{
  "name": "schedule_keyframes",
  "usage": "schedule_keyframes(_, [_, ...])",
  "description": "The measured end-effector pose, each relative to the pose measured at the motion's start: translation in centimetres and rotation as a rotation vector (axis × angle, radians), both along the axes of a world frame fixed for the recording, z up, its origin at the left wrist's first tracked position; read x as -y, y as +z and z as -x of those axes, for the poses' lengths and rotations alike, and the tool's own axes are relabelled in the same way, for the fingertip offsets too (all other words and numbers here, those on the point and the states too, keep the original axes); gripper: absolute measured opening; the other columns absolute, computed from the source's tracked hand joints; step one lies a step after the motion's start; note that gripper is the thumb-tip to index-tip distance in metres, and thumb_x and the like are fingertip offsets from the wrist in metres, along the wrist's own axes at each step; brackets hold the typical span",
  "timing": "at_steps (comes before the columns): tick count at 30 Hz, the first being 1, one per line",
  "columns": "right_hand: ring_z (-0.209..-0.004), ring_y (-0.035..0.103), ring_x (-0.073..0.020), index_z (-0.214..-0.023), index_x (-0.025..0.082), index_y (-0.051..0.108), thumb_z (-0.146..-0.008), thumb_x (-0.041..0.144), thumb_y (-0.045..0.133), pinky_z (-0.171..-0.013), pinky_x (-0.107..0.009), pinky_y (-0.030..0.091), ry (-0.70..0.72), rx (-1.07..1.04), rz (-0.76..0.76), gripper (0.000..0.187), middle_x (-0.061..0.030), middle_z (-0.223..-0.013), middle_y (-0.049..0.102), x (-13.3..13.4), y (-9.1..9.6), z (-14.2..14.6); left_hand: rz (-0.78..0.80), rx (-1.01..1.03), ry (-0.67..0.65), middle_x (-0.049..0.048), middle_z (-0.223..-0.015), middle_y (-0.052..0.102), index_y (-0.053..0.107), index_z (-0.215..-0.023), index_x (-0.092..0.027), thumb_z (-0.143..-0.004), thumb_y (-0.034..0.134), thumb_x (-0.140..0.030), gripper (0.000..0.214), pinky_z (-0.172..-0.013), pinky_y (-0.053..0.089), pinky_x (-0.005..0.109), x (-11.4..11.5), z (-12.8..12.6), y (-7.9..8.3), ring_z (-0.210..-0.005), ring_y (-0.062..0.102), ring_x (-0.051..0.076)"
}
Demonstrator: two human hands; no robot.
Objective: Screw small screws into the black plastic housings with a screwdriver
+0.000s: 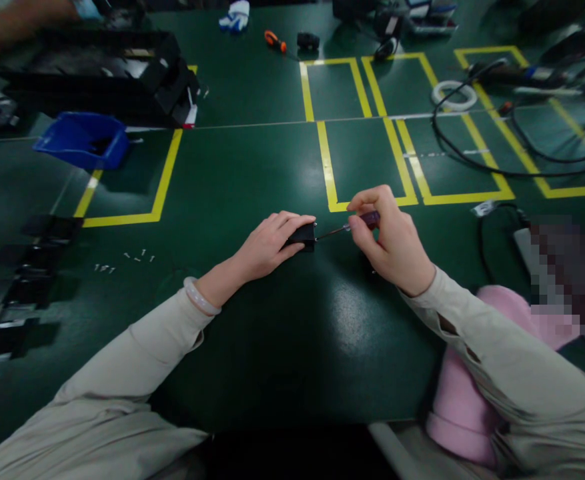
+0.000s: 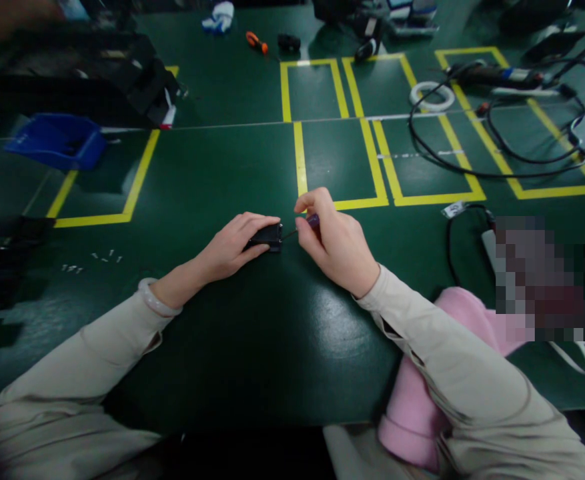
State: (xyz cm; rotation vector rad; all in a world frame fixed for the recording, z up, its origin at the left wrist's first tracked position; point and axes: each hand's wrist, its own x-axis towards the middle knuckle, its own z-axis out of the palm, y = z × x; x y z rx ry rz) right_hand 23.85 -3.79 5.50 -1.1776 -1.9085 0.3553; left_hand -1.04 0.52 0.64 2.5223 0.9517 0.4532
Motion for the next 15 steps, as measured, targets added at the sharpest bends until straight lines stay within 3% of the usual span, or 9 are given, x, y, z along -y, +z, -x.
schedule_keyframes(5, [-0.059, 0.057, -0.0093, -0.088, 0.022, 0.053, -0.094, 0.028, 0.057, -0.056, -0.024, 0.043, 0.011, 0.035, -0.012, 0.01, 0.0027, -0.073, 0.059, -0.09, 0.03, -0.1, -0.011, 0.004, -0.007, 0.012, -0.138, 0.057, 0.043, -0.148, -0.022, -0.104, 0.047, -0.037, 0.047, -0.108, 0.044, 0.046, -0.13, 0.03, -0.09, -0.124, 0.053, 0.027])
schedule_keyframes(8, [-0.064, 0.061, -0.0105, -0.094, 0.022, 0.053, -0.094, 0.025, 0.055, -0.059, -0.024, 0.047, 0.023, 0.009, -0.01, 0.003, 0.0011, -0.081, 0.062, -0.06, 0.02, -0.04, -0.014, 0.001, -0.008, 0.0116, -0.138, 0.057, 0.043, -0.148, -0.022, -0.104, 0.047, -0.037, 0.047, -0.107, 0.045, 0.046, -0.12, 0.02, -0.08, -0.124, 0.054, 0.027])
schedule_keyframes(11, [-0.067, 0.063, -0.0119, -0.104, 0.023, 0.051, -0.093, 0.02, 0.054, -0.062, -0.026, 0.05, 0.025, 0.001, -0.01, 0.011, -0.0003, -0.086, 0.062, 0.05, 0.03, 0.06, -0.01, -0.004, -0.005, 0.0108, -0.138, 0.056, 0.042, -0.148, -0.022, -0.104, 0.047, -0.038, 0.046, -0.108, 0.045, 0.046, -0.02, 0.02, 0.06, -0.125, 0.053, 0.028])
schedule_keyframes(15, [-0.067, 0.064, -0.0117, -0.1, 0.022, 0.052, -0.098, 0.027, 0.055, -0.062, -0.026, 0.049, 0.029, 0.046, 0.023, 0.006, -0.0018, -0.085, 0.062, 0.19, 0.42, 0.04, 0.001, -0.018, -0.005, 0.0107, -0.139, 0.055, 0.042, -0.148, -0.021, -0.106, 0.045, -0.04, 0.047, -0.11, 0.044, 0.046, 0.15, 0.14, 0.36, -0.125, 0.053, 0.027])
